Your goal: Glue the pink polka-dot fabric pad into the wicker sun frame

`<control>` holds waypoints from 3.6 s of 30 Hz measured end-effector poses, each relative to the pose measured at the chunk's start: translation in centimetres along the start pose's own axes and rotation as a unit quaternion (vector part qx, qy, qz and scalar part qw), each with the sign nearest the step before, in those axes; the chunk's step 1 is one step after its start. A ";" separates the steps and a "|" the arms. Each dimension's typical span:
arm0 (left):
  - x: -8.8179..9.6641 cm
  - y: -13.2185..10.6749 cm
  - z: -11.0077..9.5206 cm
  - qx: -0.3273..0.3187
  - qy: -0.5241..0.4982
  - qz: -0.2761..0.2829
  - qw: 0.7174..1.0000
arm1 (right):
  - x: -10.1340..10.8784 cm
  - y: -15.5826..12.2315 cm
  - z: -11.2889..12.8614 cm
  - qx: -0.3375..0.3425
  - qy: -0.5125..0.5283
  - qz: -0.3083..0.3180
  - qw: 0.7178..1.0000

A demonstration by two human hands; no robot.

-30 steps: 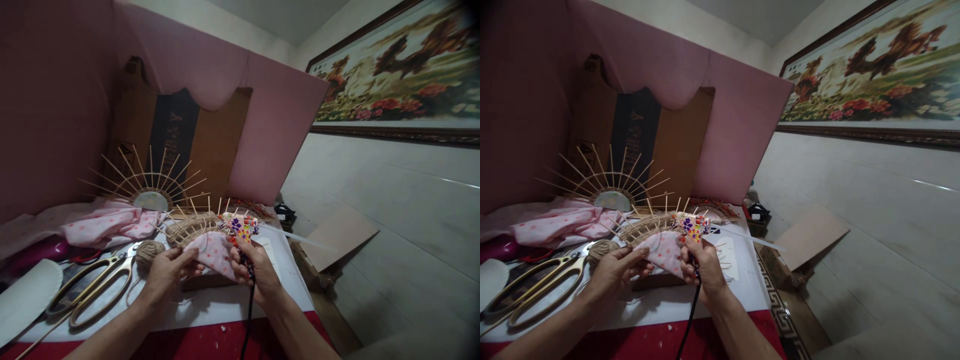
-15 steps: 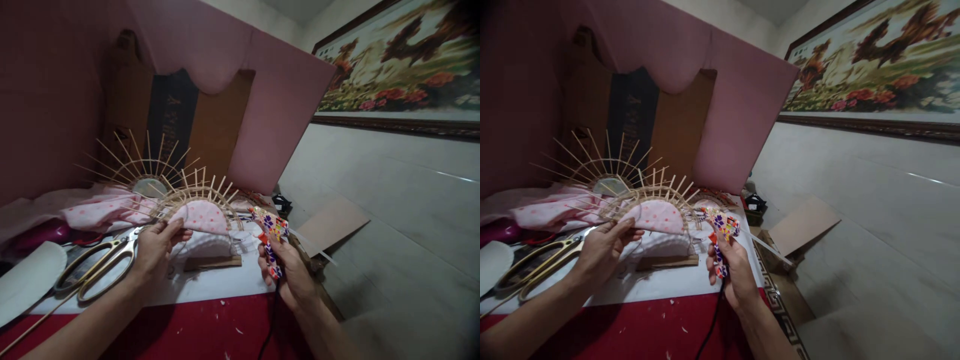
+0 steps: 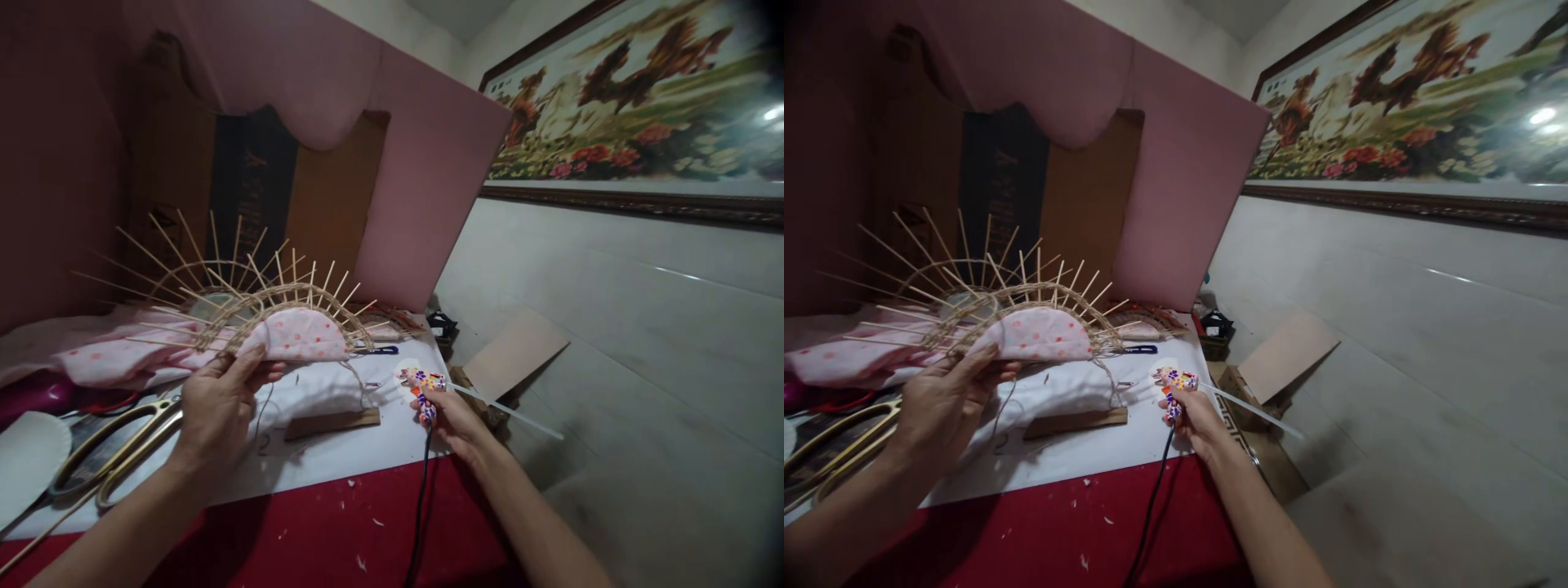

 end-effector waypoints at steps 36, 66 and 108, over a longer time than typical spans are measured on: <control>-1.7 -3.6 -10.1 -0.246 0.363 0.071 0.896 | -11.2 -4.8 7.1 0.214 0.261 0.159 0.928; -7.3 1.8 -6.8 -0.276 0.541 0.163 0.778 | -12.5 -4.4 7.5 0.207 0.223 0.182 0.935; -6.4 1.8 -7.4 -0.291 0.487 0.109 0.816 | -13.9 -5.2 6.6 0.234 0.202 0.162 0.937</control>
Point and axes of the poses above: each hand's wrist, its own y-axis towards the middle knuckle, its own x-axis out of the back of the hand, z = x × y, the point moved 5 cm from there along y, towards the middle knuckle, and after that the axes turned 3 degrees about -y, right-handed, at the moved point
